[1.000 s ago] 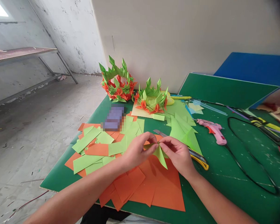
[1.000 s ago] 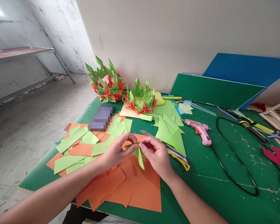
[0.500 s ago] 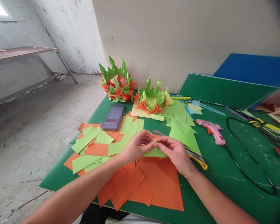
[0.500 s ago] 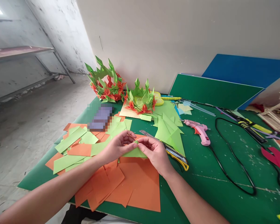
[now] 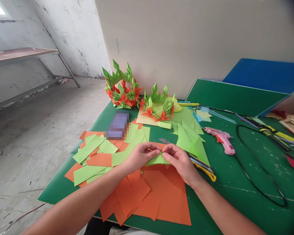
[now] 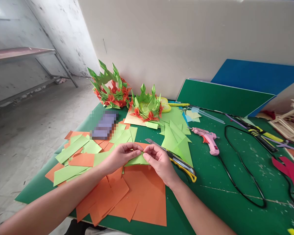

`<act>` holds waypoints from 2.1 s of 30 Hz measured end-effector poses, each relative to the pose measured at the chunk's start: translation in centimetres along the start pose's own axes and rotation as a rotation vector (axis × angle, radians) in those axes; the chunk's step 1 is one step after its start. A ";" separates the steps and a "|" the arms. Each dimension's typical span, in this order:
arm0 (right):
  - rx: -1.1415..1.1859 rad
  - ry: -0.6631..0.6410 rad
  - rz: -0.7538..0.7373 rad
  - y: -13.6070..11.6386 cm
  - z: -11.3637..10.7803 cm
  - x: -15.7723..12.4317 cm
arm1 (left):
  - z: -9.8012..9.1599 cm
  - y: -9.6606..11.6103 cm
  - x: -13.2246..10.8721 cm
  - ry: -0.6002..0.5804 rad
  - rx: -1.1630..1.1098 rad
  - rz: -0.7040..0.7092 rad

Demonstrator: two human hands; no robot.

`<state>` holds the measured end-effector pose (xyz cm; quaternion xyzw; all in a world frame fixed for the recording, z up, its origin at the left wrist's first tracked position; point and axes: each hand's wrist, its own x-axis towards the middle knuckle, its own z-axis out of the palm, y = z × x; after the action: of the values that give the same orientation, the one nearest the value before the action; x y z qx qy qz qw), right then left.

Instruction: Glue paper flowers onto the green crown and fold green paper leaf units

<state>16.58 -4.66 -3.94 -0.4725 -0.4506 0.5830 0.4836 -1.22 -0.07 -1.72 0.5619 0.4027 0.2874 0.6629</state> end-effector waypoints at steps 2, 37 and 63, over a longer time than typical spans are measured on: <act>0.014 -0.007 0.006 -0.1 0.0 0.1 | 0.0 0.0 0.1 -0.003 -0.028 -0.038; -0.182 0.021 -0.262 0.4 0.1 -0.8 | 0.7 0.0 -0.5 0.134 0.263 0.124; 0.011 0.042 -0.039 -0.2 -0.2 -0.9 | 0.2 0.7 -0.9 -0.013 0.190 0.002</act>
<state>16.91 -5.51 -3.65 -0.4731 -0.4462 0.5661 0.5066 -1.52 -0.80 -0.87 0.6247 0.4232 0.2448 0.6088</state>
